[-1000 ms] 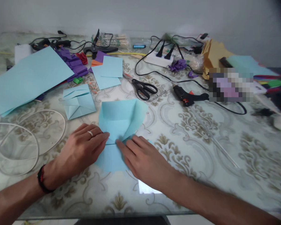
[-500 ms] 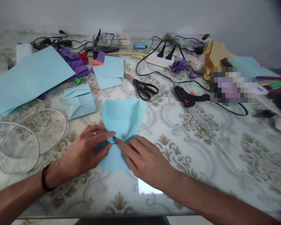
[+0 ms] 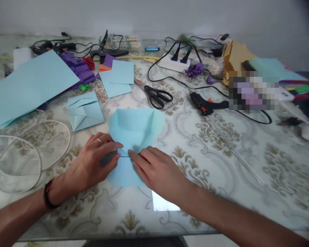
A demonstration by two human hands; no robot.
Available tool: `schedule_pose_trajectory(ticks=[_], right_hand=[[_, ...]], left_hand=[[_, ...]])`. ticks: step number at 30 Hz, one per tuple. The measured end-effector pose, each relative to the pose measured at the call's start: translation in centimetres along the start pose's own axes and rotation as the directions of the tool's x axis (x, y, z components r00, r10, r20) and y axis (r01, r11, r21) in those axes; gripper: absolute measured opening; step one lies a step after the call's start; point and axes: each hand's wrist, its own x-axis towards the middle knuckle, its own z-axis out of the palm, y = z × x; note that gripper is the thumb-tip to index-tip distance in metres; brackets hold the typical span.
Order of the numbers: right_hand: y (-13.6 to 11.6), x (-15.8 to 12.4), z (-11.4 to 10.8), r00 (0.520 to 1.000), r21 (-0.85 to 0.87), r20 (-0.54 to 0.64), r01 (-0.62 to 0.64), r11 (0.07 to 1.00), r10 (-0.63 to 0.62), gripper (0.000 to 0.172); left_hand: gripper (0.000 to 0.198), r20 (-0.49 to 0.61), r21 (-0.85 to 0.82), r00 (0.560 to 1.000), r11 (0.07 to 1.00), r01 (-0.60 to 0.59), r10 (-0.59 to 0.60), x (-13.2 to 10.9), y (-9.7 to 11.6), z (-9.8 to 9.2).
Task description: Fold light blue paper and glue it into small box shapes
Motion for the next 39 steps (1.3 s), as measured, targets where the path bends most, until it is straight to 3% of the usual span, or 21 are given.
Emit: schedule_pose_trajectory(ticks=[6, 9, 14, 17, 21, 27, 29, 32, 34, 36, 39], right_hand=[[-0.4, 0.1, -0.2, 0.997, -0.086, 0.069, 0.047, 0.995, -0.041, 0.034], [-1.0, 0.5, -0.4, 0.995, -0.112, 0.089, 0.043, 0.993, -0.034, 0.027], [-2.0, 1.6, -0.6, 0.998, -0.136, 0.014, 0.056, 0.989, -0.055, 0.028], [-1.9, 2.2, -0.7, 0.997, -0.103, 0.078, 0.024, 0.994, -0.016, 0.027], [-1.4, 2.3, -0.8, 0.982, -0.025, 0.186, -0.036, 0.999, 0.041, 0.025], [-1.8, 2.2, -0.9, 0.983, 0.002, 0.182, -0.015, 1.000, 0.015, 0.026], [-2.1, 2.2, -0.7, 0.985, 0.000, 0.173, -0.007, 1.000, 0.007, 0.026], [-2.3, 2.2, -0.6, 0.986, 0.019, 0.168, -0.015, 1.000, 0.011, 0.029], [-2.2, 2.3, -0.8, 0.984, 0.066, 0.173, -0.049, 0.997, 0.037, 0.032], [-2.1, 2.6, -1.1, 0.976, 0.115, 0.200, -0.111, 0.987, 0.086, 0.035], [-1.7, 3.5, -1.5, 0.947, 0.142, 0.278, -0.207, 0.968, 0.161, 0.033]], left_hand=[[0.029, -0.047, 0.140, 0.999, 0.990, 0.001, 0.005, 0.9, -0.2, 0.5], [0.023, -0.037, 0.187, 0.998, 0.982, -0.040, 0.048, 1.3, 0.1, 0.0], [0.017, -0.085, 0.200, 0.992, 0.977, -0.074, 0.093, 1.6, 0.8, -0.5], [0.017, -0.093, 0.189, 0.994, 0.981, -0.043, 0.061, 1.5, 1.4, -0.4], [0.020, -0.063, 0.079, 0.997, 0.995, 0.056, -0.052, 1.0, 1.9, -0.6], [0.014, -0.044, -0.052, 0.972, 0.973, 0.227, -0.229, 0.7, 1.9, -0.9], [0.006, -0.069, -0.132, 0.943, 0.940, 0.314, -0.324, 0.9, 1.8, -0.9], [0.034, -0.099, -0.389, 0.866, 0.820, 0.420, -0.491, 1.3, 1.4, -1.0], [0.035, -0.080, -0.565, 0.852, 0.727, 0.389, -0.518, 1.5, 0.9, -1.4], [0.029, -0.033, -0.634, 0.861, 0.677, 0.374, -0.507, 1.7, 0.1, -1.7], [0.042, 0.046, -0.527, 0.891, 0.746, 0.406, -0.452, 1.9, -1.2, -2.0]])
